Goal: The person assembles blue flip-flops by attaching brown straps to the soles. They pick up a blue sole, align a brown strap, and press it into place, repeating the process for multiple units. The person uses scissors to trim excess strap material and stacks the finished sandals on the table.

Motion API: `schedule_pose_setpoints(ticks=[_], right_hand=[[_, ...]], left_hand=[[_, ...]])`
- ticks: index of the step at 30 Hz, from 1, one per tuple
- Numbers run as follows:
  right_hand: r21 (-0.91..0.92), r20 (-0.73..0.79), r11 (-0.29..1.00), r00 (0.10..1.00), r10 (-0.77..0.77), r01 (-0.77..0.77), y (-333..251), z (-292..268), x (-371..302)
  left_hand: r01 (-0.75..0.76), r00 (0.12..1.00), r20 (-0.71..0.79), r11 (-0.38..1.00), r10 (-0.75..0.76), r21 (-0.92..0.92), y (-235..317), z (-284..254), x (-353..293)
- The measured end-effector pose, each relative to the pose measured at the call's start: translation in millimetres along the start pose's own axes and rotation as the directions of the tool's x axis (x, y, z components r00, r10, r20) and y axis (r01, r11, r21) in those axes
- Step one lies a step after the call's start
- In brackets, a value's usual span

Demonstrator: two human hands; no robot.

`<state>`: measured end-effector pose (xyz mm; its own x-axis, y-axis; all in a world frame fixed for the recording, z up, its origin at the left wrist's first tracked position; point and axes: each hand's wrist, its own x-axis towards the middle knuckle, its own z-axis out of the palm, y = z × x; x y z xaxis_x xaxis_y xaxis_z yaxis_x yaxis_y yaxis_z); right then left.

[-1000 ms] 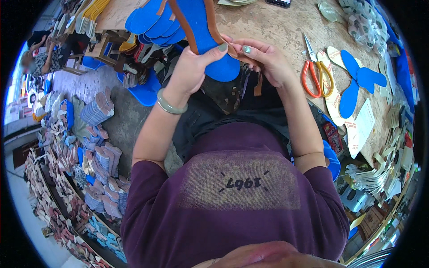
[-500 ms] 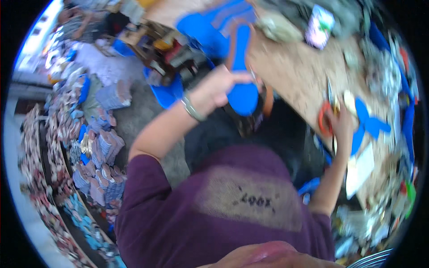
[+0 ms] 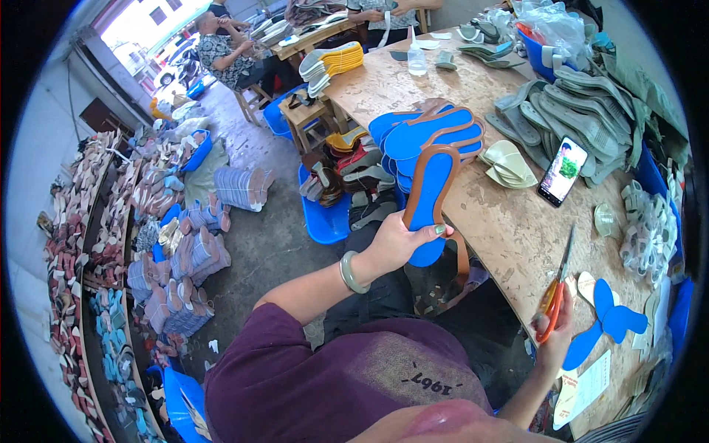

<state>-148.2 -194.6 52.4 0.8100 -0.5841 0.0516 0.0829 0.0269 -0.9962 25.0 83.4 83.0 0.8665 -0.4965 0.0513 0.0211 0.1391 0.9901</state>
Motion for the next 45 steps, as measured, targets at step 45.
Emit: schedule_pose_setpoints(ticks=[45], right_hand=[[-0.386, 0.367, 0.913, 0.886, 0.283, -0.131, 30.6, 50.3, -15.4]], left_hand=[[0.078, 0.994, -0.063, 0.977, -0.092, -0.199, -71.6, 19.6, 2.5]])
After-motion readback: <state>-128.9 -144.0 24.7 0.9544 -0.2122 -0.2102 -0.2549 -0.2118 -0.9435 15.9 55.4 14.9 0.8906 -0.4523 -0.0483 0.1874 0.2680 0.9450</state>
